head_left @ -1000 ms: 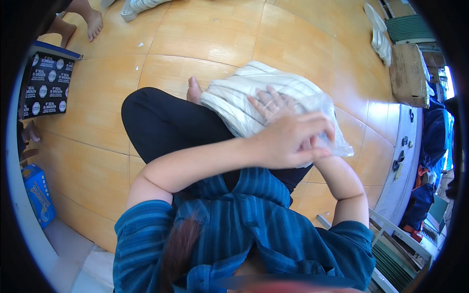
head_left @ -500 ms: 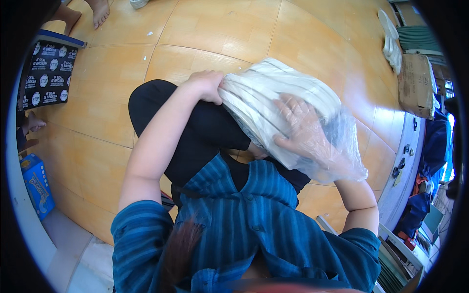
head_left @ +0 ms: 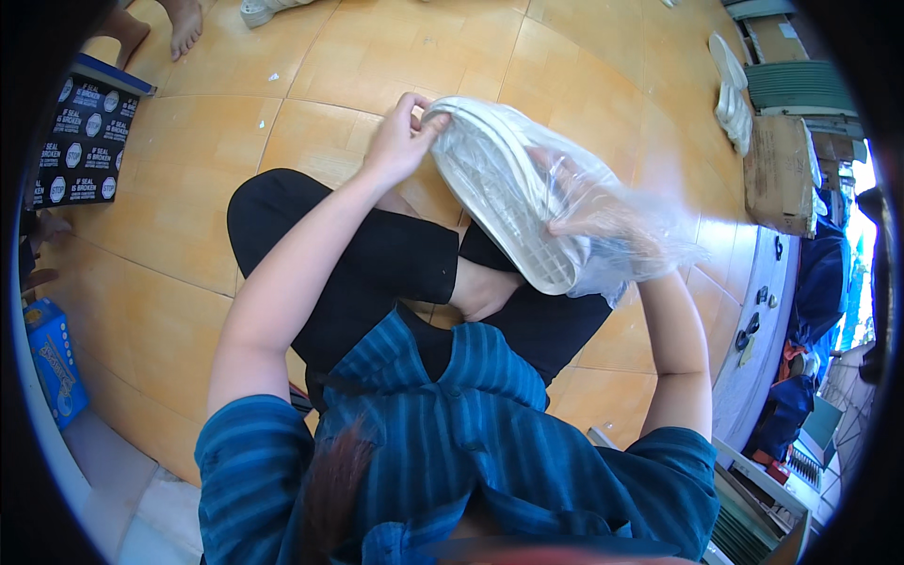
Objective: The person sits on the floor and unpacks white shoe insoles from plastic bags. They remove the insoles, separate them, and inspect the textured surfaces by turning them over in their hands.
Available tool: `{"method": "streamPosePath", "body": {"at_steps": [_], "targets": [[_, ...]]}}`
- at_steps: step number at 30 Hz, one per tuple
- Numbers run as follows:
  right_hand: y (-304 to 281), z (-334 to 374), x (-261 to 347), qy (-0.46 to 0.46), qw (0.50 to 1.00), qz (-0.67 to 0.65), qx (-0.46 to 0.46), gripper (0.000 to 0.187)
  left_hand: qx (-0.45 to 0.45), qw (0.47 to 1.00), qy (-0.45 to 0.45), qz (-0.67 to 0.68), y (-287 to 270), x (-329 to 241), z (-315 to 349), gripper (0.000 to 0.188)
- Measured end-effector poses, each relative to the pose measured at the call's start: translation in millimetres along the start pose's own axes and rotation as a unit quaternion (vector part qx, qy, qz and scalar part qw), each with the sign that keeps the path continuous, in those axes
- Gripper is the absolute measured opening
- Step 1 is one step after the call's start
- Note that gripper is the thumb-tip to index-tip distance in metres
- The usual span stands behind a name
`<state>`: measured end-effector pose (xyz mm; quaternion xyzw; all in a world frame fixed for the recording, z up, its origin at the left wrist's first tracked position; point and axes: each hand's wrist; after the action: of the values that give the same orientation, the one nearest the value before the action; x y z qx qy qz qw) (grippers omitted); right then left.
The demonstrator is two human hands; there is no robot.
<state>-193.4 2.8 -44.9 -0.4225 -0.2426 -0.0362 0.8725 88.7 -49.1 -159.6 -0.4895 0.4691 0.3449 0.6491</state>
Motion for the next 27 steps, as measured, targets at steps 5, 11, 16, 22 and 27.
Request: {"method": "streamPosePath", "body": {"at_steps": [5, 11, 16, 22, 27], "targets": [[37.5, 3.3, 3.6, 0.033, 0.99, 0.066, -0.118, 0.121, -0.061, 0.997, 0.029, 0.042, 19.8, 3.5, 1.0, 0.081], [20.1, -1.8, 9.1, 0.034, 0.996, -0.041, -0.07, 0.122, -0.108, 0.991, 0.075, 0.039, 17.5, 0.5, 9.4, 0.061], [-3.7, -4.3, 4.8, 0.045, 0.992, -0.118, -0.027, 0.119, -0.128, 0.933, 0.263, -0.211, 18.3, -2.4, -2.9, 0.021], [4.9, -11.3, 4.8, 0.029, 0.998, -0.053, -0.003, 0.121, -0.095, 0.982, 0.143, 0.078, -8.4, -19.8, -4.9, 0.02], [10.2, -35.5, -3.0, -0.078, 0.982, -0.172, -0.008, 0.108, -0.155, 0.886, 0.132, 0.418, -38.0, -77.3, 2.0, 0.022]]}}
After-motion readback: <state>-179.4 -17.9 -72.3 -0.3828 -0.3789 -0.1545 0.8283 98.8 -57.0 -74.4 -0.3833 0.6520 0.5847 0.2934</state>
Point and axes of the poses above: each hand's wrist, its own z-axis away from the middle knuckle, its own y-axis out of the palm, x = y × z, and after that the axes turned 8 degrees about y, right-handed
